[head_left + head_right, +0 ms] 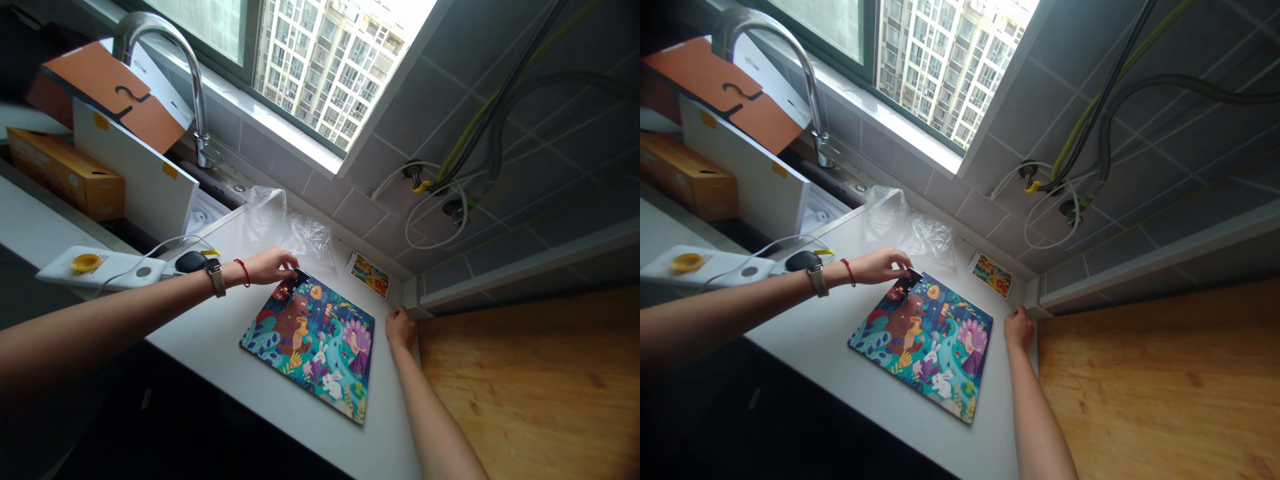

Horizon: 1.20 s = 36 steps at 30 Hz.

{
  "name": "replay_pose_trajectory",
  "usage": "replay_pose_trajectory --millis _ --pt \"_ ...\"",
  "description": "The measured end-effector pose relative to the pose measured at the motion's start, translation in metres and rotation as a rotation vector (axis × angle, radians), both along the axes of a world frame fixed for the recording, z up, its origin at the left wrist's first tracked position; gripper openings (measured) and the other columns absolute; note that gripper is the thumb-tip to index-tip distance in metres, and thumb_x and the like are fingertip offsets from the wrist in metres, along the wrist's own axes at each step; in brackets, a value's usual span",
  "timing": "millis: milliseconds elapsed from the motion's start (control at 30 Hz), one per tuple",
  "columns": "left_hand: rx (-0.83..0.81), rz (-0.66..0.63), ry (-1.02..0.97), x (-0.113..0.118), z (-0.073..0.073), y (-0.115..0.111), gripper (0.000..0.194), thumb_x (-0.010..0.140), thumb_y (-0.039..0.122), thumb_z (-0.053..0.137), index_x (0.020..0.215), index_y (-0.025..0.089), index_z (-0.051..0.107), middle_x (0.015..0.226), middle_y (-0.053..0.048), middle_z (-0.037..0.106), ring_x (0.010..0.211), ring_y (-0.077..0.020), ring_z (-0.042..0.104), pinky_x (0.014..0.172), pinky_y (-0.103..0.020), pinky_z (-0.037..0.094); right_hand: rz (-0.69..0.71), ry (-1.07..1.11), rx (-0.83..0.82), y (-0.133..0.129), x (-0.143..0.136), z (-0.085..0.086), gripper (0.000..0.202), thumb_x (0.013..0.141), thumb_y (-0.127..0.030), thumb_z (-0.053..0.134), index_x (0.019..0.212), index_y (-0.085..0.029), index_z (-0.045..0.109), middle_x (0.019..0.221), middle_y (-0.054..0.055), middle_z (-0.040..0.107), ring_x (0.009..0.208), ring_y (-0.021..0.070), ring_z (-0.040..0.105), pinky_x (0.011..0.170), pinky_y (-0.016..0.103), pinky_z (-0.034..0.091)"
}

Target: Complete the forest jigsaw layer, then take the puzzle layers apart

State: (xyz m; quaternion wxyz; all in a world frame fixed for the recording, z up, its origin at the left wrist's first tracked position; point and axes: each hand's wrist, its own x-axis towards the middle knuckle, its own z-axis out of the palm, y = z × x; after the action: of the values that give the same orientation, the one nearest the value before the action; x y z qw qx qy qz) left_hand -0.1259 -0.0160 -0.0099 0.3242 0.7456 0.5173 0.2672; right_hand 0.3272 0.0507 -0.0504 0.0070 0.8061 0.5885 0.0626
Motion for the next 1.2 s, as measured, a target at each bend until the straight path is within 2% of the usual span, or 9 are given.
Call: replay_pose_trajectory --millis 133,267,333,500,700,833,933,1067,1200 --pt "-0.100 0.000 -0.105 0.002 0.004 -0.003 0.035 0.094 0.044 0.063 0.104 0.014 0.077 0.096 -0.008 0.082 0.088 -0.0211 0.076 0.076 -0.026 0.056 0.002 0.003 0.015 -0.002 -0.004 0.003 0.023 0.105 -0.036 0.064 0.115 -0.016 0.070 0.109 0.006 0.074 0.096 0.0201 0.072 0.090 0.041 0.060" --pt "-0.161 -0.014 -0.167 0.000 0.005 -0.004 0.039 0.090 0.048 0.065 0.105 0.014 0.078 0.094 -0.008 0.082 0.087 -0.0219 0.076 0.075 -0.026 0.056 0.011 0.014 0.031 -0.005 -0.007 0.007 0.024 0.106 -0.021 0.051 0.111 -0.015 0.073 0.102 0.013 0.078 0.094 0.0229 0.075 0.084 0.034 0.054" --pt "-0.175 -0.013 -0.181 0.000 0.000 -0.004 0.038 0.087 0.048 0.068 0.102 0.015 0.079 0.096 -0.008 0.082 0.088 -0.0225 0.076 0.078 -0.027 0.056 0.016 0.019 0.036 -0.005 -0.008 0.008 0.029 0.104 -0.017 0.047 0.111 -0.015 0.075 0.102 0.016 0.079 0.096 0.0257 0.076 0.081 0.032 0.051" --pt "-0.173 -0.005 -0.217 -0.001 -0.017 -0.002 0.025 0.077 0.040 0.078 0.089 0.018 0.082 0.101 -0.006 0.082 0.096 -0.0228 0.073 0.088 -0.027 0.054 0.021 0.022 0.040 -0.006 -0.010 0.011 0.033 0.102 -0.016 0.045 0.113 -0.016 0.076 0.103 0.018 0.080 0.099 0.0291 0.077 0.079 0.032 0.050" --pt "-0.194 0.018 -0.274 -0.003 -0.032 0.000 0.020 0.071 0.036 0.082 0.082 0.019 0.081 0.090 -0.004 0.081 0.089 -0.0207 0.073 0.082 -0.025 0.053 0.020 0.014 0.036 -0.006 -0.011 0.012 0.033 0.101 -0.016 0.046 0.113 -0.016 0.077 0.104 0.018 0.081 0.098 0.0291 0.077 0.078 0.031 0.050" --pt "-0.230 0.041 -0.322 0.000 -0.038 0.000 0.024 0.070 0.034 0.080 0.087 0.017 0.078 0.084 -0.004 0.080 0.080 -0.0201 0.073 0.074 -0.027 0.055 0.024 0.008 0.032 -0.007 -0.012 0.013 0.034 0.101 -0.016 0.046 0.114 -0.015 0.077 0.103 0.019 0.081 0.098 0.0294 0.077 0.078 0.031 0.050" --pt "-0.236 0.082 -0.374 0.002 -0.039 -0.001 0.030 0.069 0.034 0.081 0.093 0.017 0.073 0.087 -0.005 0.078 0.081 -0.0209 0.073 0.075 -0.030 0.057 0.029 0.004 0.030 -0.008 -0.013 0.015 0.035 0.100 -0.016 0.045 0.114 -0.015 0.077 0.103 0.019 0.081 0.097 0.0294 0.077 0.077 0.031 0.050" --pt "-0.245 0.106 -0.431 0.000 -0.033 -0.006 0.048 0.071 0.035 0.082 0.113 0.019 0.064 0.094 -0.004 0.076 0.083 -0.0197 0.073 0.077 -0.033 0.058 0.028 0.005 0.034 -0.008 -0.014 0.015 0.037 0.101 -0.016 0.044 0.116 -0.014 0.078 0.104 0.020 0.080 0.097 0.0295 0.077 0.077 0.031 0.050" --pt "-0.310 0.058 -0.422 -0.004 -0.025 -0.019 0.049 0.082 0.046 0.074 0.121 0.019 0.061 0.100 -0.007 0.076 0.083 -0.0204 0.073 0.072 -0.034 0.061 0.025 0.025 0.040 -0.007 -0.012 0.014 0.036 0.101 -0.017 0.045 0.117 -0.014 0.078 0.104 0.020 0.080 0.097 0.0294 0.077 0.077 0.031 0.049"
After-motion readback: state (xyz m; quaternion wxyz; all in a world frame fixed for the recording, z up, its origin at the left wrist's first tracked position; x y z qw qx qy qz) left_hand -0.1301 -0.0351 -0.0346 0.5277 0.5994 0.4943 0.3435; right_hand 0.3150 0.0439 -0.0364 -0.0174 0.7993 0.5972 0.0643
